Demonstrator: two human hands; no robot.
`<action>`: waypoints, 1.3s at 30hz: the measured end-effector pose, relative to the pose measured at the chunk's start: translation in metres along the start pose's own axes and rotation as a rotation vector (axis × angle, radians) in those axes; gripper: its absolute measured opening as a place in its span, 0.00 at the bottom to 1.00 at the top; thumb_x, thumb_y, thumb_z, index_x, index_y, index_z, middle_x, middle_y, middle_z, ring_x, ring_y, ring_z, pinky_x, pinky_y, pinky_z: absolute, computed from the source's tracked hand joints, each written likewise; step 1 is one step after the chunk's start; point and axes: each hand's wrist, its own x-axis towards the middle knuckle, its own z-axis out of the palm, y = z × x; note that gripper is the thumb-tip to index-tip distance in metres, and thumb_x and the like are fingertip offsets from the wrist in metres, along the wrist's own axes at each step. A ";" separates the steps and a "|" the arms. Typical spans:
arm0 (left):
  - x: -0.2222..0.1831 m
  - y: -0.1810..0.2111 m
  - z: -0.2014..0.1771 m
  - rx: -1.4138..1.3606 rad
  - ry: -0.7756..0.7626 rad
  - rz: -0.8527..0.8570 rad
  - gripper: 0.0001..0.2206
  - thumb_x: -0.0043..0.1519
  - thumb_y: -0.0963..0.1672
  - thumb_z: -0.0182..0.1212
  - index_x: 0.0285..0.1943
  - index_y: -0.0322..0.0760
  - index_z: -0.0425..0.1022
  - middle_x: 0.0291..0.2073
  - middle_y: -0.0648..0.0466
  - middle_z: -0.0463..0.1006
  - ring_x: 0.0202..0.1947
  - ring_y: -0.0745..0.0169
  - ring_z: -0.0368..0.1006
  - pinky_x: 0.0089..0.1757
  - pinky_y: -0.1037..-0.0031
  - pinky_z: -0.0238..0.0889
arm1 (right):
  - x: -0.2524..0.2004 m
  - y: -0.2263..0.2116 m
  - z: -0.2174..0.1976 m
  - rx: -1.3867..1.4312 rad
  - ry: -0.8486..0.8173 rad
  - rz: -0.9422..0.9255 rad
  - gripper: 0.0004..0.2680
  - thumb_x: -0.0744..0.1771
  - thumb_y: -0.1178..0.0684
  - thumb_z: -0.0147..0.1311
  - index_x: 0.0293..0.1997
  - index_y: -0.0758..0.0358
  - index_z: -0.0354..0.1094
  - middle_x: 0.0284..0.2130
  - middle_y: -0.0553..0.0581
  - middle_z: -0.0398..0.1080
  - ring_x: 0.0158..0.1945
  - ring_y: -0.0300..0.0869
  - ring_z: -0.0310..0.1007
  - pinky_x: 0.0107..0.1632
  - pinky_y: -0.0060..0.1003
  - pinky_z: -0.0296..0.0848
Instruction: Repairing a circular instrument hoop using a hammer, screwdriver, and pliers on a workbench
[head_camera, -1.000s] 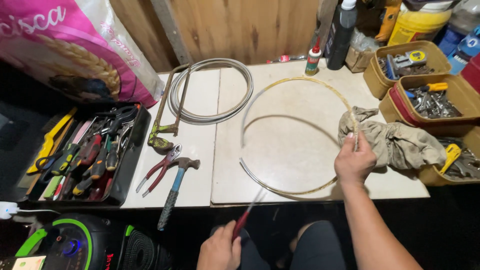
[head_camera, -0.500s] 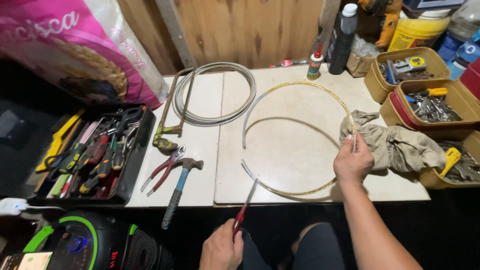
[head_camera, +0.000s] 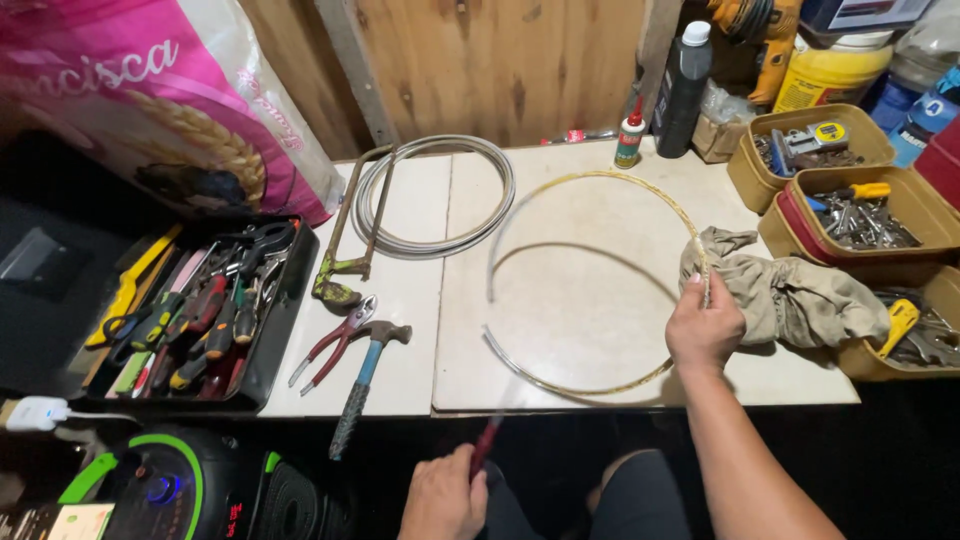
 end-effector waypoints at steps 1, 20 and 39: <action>-0.003 0.000 0.003 -0.053 0.095 -0.020 0.20 0.59 0.50 0.57 0.59 0.39 0.72 0.30 0.45 0.80 0.32 0.38 0.75 0.38 0.50 0.65 | -0.002 0.001 -0.002 -0.053 -0.008 -0.022 0.08 0.72 0.51 0.50 0.44 0.63 0.75 0.33 0.65 0.75 0.36 0.61 0.73 0.42 0.51 0.68; -0.012 -0.007 0.031 -0.172 0.222 -0.048 0.23 0.57 0.50 0.59 0.61 0.40 0.72 0.32 0.44 0.83 0.29 0.35 0.77 0.38 0.49 0.68 | -0.004 0.005 0.010 0.016 0.044 0.009 0.13 0.72 0.51 0.53 0.56 0.72 0.76 0.45 0.69 0.78 0.49 0.58 0.78 0.53 0.46 0.73; 0.008 -0.003 0.008 -0.128 -0.099 -0.266 0.12 0.60 0.51 0.58 0.43 0.43 0.70 0.31 0.42 0.80 0.32 0.28 0.74 0.40 0.42 0.64 | 0.001 0.013 0.013 -0.041 0.052 -0.018 0.11 0.73 0.50 0.53 0.53 0.66 0.77 0.39 0.67 0.78 0.43 0.62 0.77 0.47 0.50 0.72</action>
